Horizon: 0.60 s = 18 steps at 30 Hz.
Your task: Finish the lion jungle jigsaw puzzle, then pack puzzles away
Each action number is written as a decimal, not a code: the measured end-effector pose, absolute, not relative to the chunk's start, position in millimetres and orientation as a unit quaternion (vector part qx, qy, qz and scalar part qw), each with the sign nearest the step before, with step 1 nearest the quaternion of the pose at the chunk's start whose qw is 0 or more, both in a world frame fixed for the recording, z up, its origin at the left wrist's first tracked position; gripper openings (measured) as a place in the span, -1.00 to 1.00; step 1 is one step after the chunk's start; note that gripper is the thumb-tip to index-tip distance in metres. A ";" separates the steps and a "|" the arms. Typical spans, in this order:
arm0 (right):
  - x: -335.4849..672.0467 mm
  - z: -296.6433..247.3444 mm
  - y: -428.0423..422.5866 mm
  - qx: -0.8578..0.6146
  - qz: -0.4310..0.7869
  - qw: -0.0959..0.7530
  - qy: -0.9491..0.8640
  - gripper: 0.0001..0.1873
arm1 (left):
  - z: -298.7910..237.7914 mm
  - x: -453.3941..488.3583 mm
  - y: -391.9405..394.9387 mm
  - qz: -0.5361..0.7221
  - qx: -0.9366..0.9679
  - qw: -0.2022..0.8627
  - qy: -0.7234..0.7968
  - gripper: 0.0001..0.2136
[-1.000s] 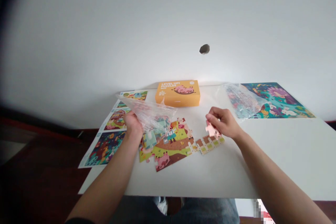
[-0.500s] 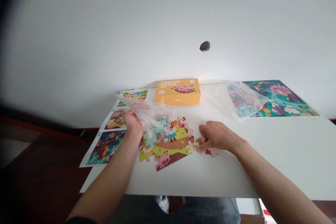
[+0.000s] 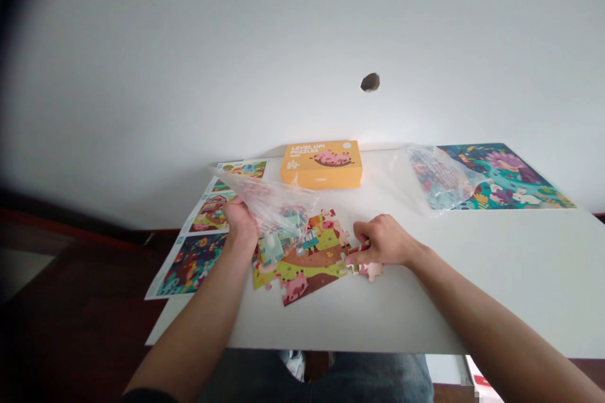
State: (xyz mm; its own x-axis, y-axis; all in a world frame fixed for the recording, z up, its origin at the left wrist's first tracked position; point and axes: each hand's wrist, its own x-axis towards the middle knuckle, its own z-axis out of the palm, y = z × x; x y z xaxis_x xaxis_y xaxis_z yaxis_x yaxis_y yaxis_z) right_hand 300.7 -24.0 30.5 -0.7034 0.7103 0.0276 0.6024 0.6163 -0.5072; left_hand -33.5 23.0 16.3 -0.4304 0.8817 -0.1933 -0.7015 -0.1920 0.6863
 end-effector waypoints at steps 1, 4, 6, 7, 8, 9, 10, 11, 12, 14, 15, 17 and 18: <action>300.4 30.6 -23.6 -0.376 0.246 0.125 -0.885 -0.53 | 17.9 -32.5 22.6 0.757 0.119 0.526 0.368 -0.85; 301.6 30.7 -20.6 -0.398 0.295 0.168 -0.852 -0.52 | 24.2 -27.6 19.8 0.740 0.120 0.551 0.366 -0.89; 304.0 30.1 -18.3 -0.411 0.336 0.205 -0.822 -0.51 | 28.2 -23.0 16.4 0.725 0.137 0.572 0.359 -0.90; 305.3 29.5 -17.4 -0.421 0.355 0.225 -0.804 -0.50 | 29.8 -20.3 14.3 0.714 0.149 0.586 0.352 -0.89; 306.3 28.8 -16.8 -0.432 0.373 0.244 -0.784 -0.50 | 30.9 -17.6 12.1 0.704 0.164 0.600 0.344 -0.86; 306.9 28.2 -16.6 -0.446 0.388 0.264 -0.762 -0.49 | 31.8 -14.7 9.8 0.693 0.182 0.612 0.336 -0.83; 307.0 27.7 -16.9 -0.459 0.401 0.283 -0.741 -0.48 | 32.4 -11.8 7.6 0.683 0.203 0.620 0.330 -0.80; 306.6 27.4 -17.4 -0.470 0.411 0.301 -0.721 -0.46 | 32.8 -8.7 5.4 0.673 0.226 0.624 0.326 -0.77; 305.7 27.4 -18.3 -0.480 0.419 0.317 -0.703 -0.45 | 33.4 -5.7 3.4 0.664 0.250 0.625 0.325 -0.75; 302.9 28.6 -20.3 -0.495 0.432 0.339 -0.674 -0.44 | 35.1 0.3 -0.5 0.643 0.298 0.624 0.329 -0.71; 301.2 29.6 -21.2 -0.501 0.434 0.344 -0.665 -0.44 | 36.4 3.1 -2.2 0.633 0.320 0.621 0.334 -0.69; 298.1 32.2 -22.4 -0.510 0.418 0.351 -0.665 -0.45 | 39.5 7.9 -5.6 0.614 0.367 0.605 0.351 -0.64; 296.8 33.5 -22.6 -0.513 0.399 0.353 -0.673 -0.46 | 41.1 9.9 -7.1 0.605 0.394 0.590 0.362 -0.60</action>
